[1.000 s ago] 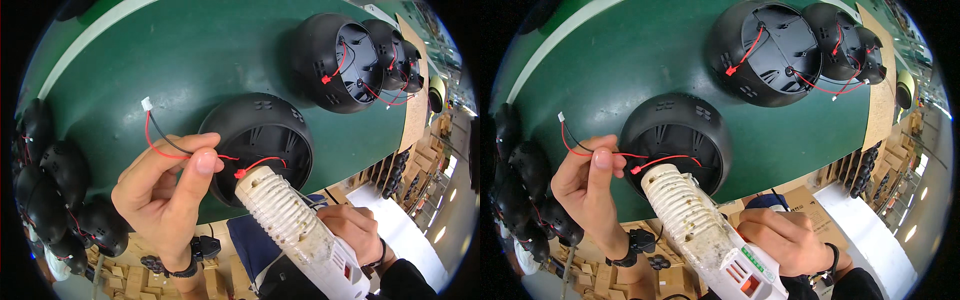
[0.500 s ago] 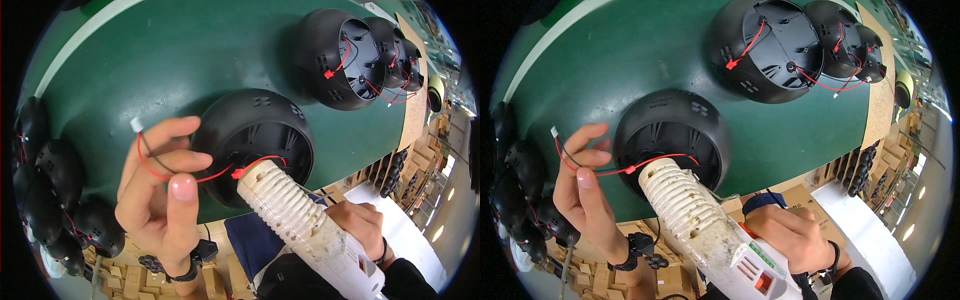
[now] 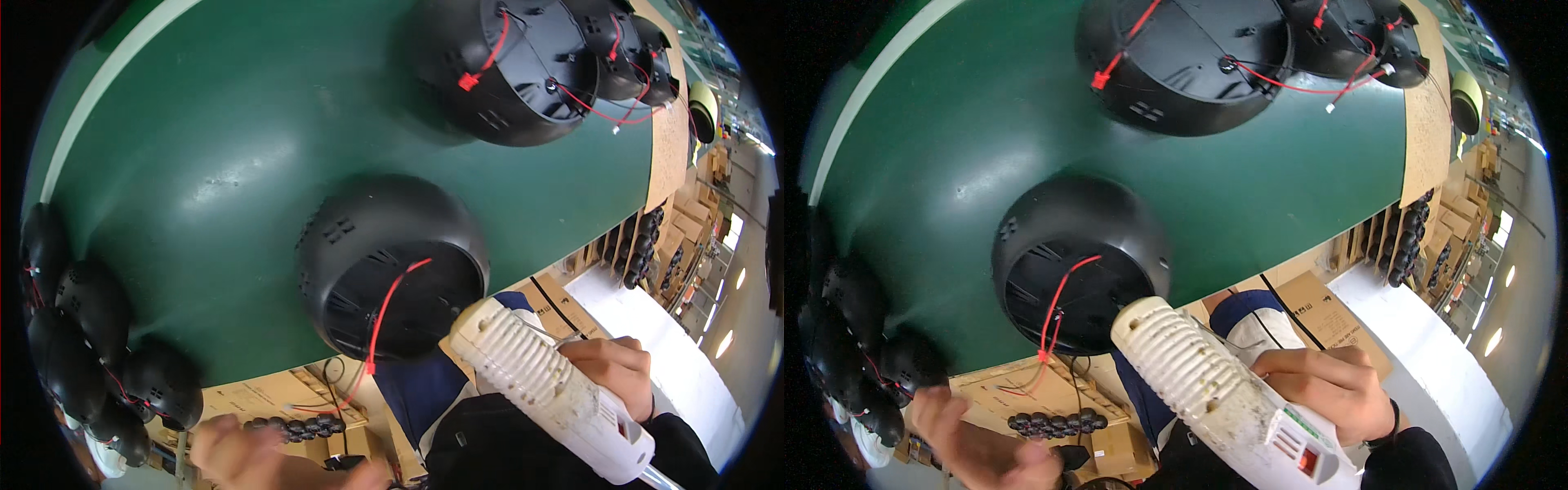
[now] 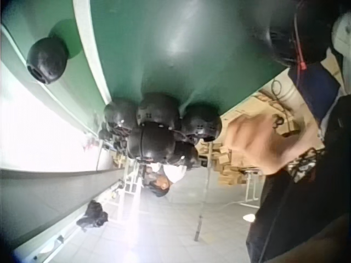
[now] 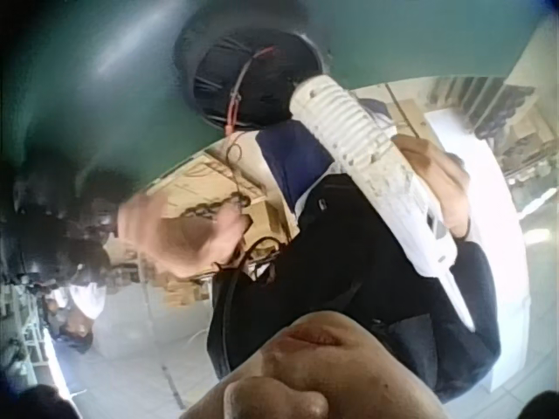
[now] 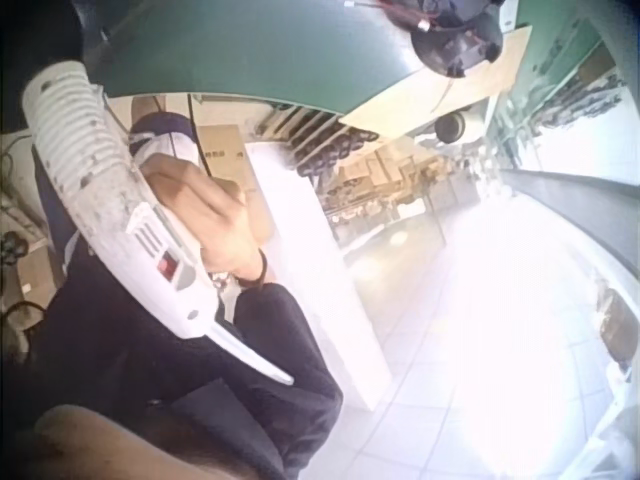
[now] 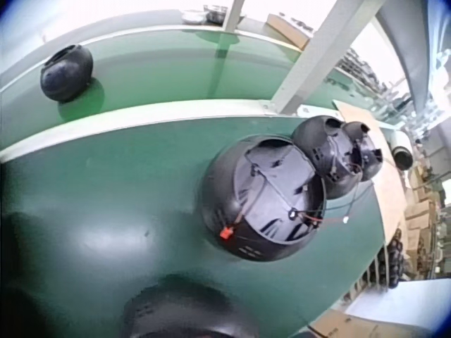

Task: Applying hot glue to wires and assembling plastic housing components on an industrial assembly line.

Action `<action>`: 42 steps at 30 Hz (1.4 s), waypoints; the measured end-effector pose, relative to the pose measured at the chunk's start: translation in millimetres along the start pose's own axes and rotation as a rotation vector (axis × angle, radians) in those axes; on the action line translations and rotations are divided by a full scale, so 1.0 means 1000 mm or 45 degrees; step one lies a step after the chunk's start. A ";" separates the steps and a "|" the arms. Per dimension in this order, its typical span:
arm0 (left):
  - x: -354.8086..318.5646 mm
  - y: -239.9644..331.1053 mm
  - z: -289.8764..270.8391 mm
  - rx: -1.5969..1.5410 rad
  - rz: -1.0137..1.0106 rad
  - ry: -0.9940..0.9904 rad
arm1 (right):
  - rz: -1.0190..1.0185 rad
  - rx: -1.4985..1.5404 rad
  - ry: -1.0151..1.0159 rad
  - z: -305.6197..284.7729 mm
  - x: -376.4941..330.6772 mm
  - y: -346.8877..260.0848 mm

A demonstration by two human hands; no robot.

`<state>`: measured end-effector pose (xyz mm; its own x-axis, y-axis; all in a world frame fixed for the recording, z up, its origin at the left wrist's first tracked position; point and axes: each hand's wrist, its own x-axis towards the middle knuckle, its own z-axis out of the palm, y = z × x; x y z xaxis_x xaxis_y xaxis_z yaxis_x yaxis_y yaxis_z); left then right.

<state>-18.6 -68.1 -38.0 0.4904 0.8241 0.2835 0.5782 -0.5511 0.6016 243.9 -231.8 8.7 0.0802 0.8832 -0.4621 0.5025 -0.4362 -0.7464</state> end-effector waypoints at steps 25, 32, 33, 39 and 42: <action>0.075 0.029 0.043 -0.696 -0.435 -0.421 | -0.014 -0.124 0.228 0.020 0.003 -0.024; 0.063 0.021 0.039 -0.731 -0.432 -0.472 | -0.019 -0.018 0.245 0.017 0.007 -0.022; 0.061 0.019 0.038 -0.734 -0.392 -0.475 | 0.003 -0.026 0.228 0.015 0.006 -0.023; 0.050 0.010 0.036 -0.751 -0.295 -0.467 | 0.023 -0.014 0.232 0.010 0.002 -0.025; 0.044 0.009 0.035 -0.691 -0.299 -0.424 | 0.052 -0.011 0.301 0.016 -0.004 -0.032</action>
<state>31.2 -41.8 -46.5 0.6165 0.7817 -0.0936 0.3278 -0.1467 0.9333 213.8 -223.9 26.5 0.2994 0.8809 -0.3665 0.5019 -0.4721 -0.7247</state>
